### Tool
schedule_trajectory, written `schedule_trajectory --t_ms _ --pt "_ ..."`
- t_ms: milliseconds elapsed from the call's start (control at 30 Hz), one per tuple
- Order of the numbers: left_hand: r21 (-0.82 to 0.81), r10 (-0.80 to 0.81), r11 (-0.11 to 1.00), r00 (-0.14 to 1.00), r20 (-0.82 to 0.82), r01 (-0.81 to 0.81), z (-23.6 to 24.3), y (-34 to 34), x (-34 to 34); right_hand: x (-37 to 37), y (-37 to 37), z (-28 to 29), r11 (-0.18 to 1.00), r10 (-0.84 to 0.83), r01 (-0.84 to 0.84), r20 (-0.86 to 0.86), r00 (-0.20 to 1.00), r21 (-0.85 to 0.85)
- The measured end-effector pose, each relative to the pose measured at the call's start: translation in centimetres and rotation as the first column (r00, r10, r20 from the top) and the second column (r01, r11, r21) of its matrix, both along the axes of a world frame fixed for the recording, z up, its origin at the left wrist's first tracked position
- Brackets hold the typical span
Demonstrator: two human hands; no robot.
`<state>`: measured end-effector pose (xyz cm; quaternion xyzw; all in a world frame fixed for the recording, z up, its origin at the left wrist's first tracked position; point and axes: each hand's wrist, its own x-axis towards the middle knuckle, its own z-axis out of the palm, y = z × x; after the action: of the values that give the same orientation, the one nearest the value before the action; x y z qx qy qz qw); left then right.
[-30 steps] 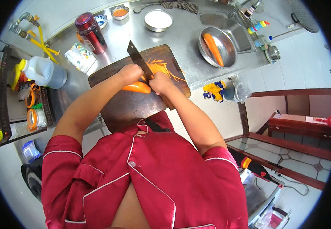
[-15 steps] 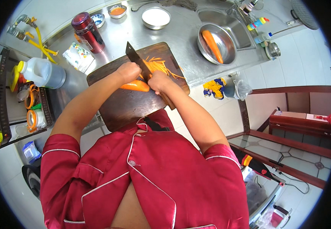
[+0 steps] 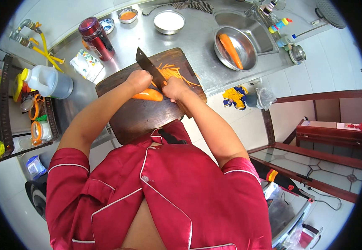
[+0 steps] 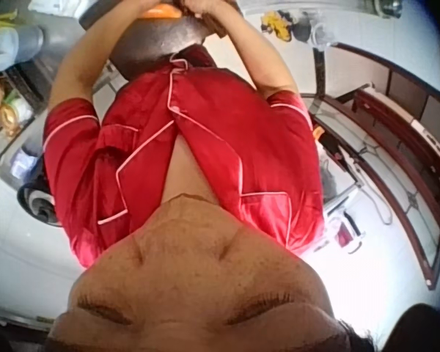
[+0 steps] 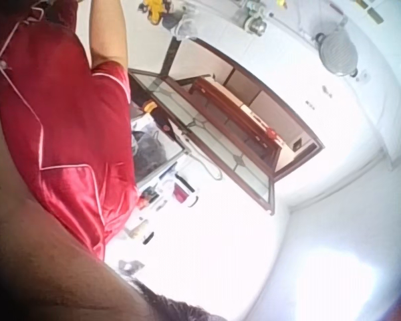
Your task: The person slices a carrot into thin strips using a knife on a wooden cutting board, then transfers the strips into a metal bowl. The person then retrieves a pink mandoline slicer, rinses it under the tap, and begins slicing another carrot with the mandoline.
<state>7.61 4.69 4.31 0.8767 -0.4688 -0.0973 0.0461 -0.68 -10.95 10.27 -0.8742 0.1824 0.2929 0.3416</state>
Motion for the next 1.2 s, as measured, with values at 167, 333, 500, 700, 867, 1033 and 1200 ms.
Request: schedule_trajectory --t_ms 167,333,500,700,867,1033,1200 --pt "0.028 0.054 0.998 0.998 -0.045 -0.053 0.4 -0.1 0.0 -0.1 0.3 0.5 1.0 -0.001 0.001 -0.025 1.0 -0.021" --pt "0.032 0.087 0.996 0.993 -0.074 -0.085 0.3 -0.1 0.1 -0.1 0.6 0.5 0.998 0.008 -0.009 -0.021 1.0 -0.062" --pt "0.029 0.102 0.995 0.99 -0.097 -0.099 0.4 -0.1 0.1 0.3 0.8 0.2 0.998 0.001 -0.003 -0.039 0.999 -0.058" --pt "0.004 0.096 0.995 0.991 -0.091 -0.096 0.7 0.0 -0.1 2.1 1.1 -2.8 0.999 0.033 -0.031 0.074 0.997 -0.031" --pt "-0.023 0.203 0.978 0.971 -0.128 -0.207 0.1 0.4 -0.2 -1.1 -0.3 2.0 0.985 -0.16 0.145 0.166 0.973 0.096" --pt "-0.217 0.337 0.899 0.917 -0.213 -0.381 -1.5 -0.6 -0.1 -3.3 -7.4 2.1 0.971 -0.133 0.186 0.303 0.944 -0.153" --pt "-0.315 0.515 0.676 0.733 -0.444 -0.666 -1.2 -3.3 -1.3 -5.3 -12.1 0.0 0.853 -0.467 0.395 0.162 0.869 0.341"
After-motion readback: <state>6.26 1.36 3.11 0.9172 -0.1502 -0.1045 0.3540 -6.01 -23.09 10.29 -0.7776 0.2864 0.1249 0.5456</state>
